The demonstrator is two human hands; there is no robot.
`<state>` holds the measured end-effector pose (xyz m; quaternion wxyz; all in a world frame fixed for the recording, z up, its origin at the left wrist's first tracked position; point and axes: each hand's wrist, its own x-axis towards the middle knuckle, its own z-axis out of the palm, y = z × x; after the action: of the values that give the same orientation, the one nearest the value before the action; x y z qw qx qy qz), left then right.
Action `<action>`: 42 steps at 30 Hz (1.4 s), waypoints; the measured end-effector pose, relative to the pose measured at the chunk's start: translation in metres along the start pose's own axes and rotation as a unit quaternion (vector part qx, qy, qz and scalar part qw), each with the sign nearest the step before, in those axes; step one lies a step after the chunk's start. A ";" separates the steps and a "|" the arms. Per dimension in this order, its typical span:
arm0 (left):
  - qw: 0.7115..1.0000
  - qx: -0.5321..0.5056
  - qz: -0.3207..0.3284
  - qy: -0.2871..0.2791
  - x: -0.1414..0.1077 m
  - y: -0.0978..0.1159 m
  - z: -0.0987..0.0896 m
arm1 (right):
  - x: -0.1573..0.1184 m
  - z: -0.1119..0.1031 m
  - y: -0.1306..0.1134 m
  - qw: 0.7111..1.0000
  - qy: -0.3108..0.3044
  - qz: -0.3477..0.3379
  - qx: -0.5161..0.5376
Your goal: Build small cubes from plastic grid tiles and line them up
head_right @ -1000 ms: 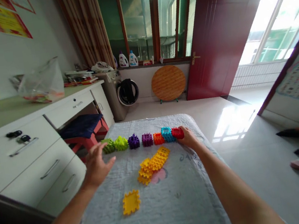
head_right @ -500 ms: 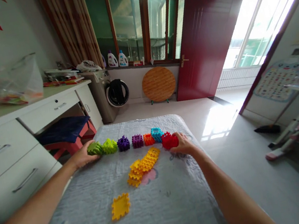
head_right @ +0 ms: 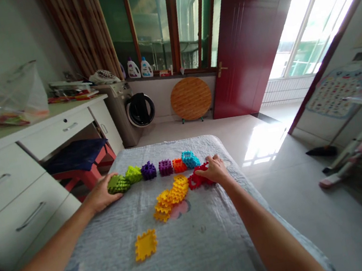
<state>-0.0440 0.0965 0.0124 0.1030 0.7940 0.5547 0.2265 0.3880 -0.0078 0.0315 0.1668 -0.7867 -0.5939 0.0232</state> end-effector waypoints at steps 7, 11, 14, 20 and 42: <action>0.997 0.009 -0.064 -0.040 -0.001 0.011 -0.006 | -0.027 -0.008 -0.012 0.996 0.013 -0.081 0.024; 0.997 0.007 -0.070 0.013 -0.009 0.018 -0.005 | -0.040 -0.008 -0.015 0.990 0.002 -0.132 0.044; 0.996 0.007 -0.065 0.065 -0.015 0.021 -0.004 | -0.049 -0.006 -0.015 0.986 0.005 -0.164 0.030; 0.994 0.004 -0.005 0.109 -0.030 0.029 -0.001 | -0.062 -0.010 -0.029 0.984 0.059 -0.150 0.073; 0.968 -0.108 0.216 -0.072 -0.098 0.119 0.028 | -0.068 0.013 -0.035 0.984 0.073 -0.089 0.139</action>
<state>0.0413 -0.0356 0.0130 0.1762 0.8936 0.3332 0.2438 0.3328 -0.0604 0.0182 0.3190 -0.6997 -0.6384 0.0329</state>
